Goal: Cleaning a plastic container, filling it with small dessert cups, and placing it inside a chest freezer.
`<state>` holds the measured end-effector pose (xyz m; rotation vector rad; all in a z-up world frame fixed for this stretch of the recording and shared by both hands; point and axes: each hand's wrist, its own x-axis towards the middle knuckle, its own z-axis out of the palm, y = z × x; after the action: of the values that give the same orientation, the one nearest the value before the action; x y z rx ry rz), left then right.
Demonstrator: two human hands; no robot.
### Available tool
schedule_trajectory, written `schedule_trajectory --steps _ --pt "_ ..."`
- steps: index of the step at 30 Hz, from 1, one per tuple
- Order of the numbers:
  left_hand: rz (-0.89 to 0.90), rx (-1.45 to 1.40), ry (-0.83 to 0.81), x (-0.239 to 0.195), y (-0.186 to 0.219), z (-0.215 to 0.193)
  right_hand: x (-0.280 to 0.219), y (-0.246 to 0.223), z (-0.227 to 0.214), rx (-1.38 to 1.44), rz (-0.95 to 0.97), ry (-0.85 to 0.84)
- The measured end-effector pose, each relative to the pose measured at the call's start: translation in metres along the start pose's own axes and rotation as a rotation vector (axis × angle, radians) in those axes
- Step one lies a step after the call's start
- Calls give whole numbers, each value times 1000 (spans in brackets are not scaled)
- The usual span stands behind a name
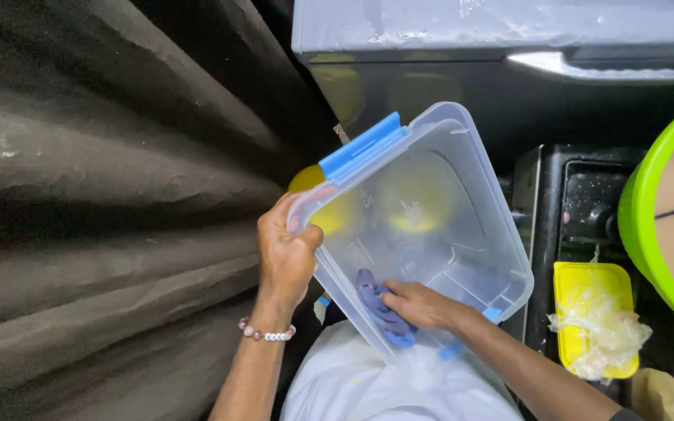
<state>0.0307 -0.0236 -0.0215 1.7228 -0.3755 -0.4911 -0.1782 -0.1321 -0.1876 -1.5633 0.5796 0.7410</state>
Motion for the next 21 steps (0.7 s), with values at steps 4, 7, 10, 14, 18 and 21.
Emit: schedule_trajectory --steps 4,7,10,14,18,21 --pt "-45 91 29 5 -4 -3 0 -1 -9 -437 -11 -75" --pt "-16 177 -10 -1 -12 -7 -4 10 -10 -684 -34 -27" --pt "-55 212 32 2 -13 -10 10 17 -27 -803 39 87" --pt "-74 110 200 -2 -12 -6 1 6 -57 -627 -41 461" --pt "-42 -100 327 5 20 -2 6 -5 -102 -299 -274 811" --pt "28 -177 389 9 3 2 0 -52 -94 -89 -430 831"
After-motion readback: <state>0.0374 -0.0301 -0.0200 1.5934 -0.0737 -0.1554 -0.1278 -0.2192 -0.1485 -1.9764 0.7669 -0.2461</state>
